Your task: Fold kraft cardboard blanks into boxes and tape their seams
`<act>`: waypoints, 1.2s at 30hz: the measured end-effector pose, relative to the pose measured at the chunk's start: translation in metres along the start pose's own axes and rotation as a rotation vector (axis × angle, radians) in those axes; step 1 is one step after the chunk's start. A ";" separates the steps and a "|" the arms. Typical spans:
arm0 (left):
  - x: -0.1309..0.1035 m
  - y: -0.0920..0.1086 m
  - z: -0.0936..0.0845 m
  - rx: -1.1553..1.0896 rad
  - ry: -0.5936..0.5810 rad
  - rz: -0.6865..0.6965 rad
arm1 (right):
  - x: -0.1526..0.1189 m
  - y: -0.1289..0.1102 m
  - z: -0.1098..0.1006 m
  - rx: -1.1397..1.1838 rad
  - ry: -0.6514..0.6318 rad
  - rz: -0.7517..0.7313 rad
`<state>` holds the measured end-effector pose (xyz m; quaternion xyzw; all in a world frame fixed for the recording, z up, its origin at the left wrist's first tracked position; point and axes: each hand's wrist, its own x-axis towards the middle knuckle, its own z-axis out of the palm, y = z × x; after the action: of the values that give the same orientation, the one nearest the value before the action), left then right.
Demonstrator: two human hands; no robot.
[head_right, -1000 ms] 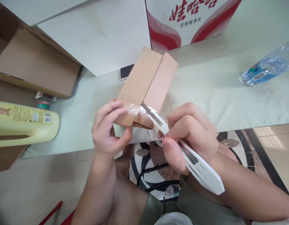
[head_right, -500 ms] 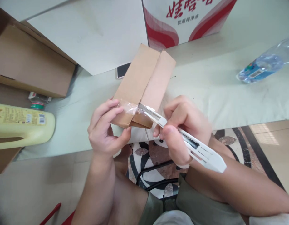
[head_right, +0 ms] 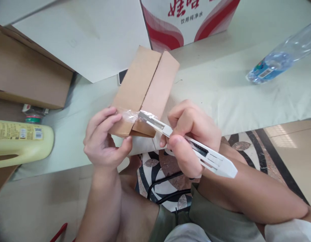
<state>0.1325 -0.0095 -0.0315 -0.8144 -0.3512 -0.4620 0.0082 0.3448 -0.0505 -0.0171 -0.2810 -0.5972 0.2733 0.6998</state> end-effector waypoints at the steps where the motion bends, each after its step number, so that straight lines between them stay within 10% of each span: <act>1: 0.000 0.000 0.000 0.015 -0.004 -0.008 | 0.000 -0.001 0.000 -0.025 -0.006 0.006; 19: -0.001 0.000 0.000 -0.043 0.048 0.006 | -0.010 0.006 0.021 0.034 0.064 0.118; 29: -0.006 -0.007 -0.006 -0.077 0.187 -0.141 | 0.008 -0.017 -0.014 0.111 -0.026 0.175; 36: -0.002 -0.006 -0.007 -0.216 0.284 -0.232 | 0.003 0.009 -0.012 -0.223 0.234 0.031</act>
<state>0.1229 -0.0080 -0.0307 -0.6913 -0.3863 -0.6049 -0.0829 0.3568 -0.0426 -0.0230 -0.3958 -0.5336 0.1814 0.7250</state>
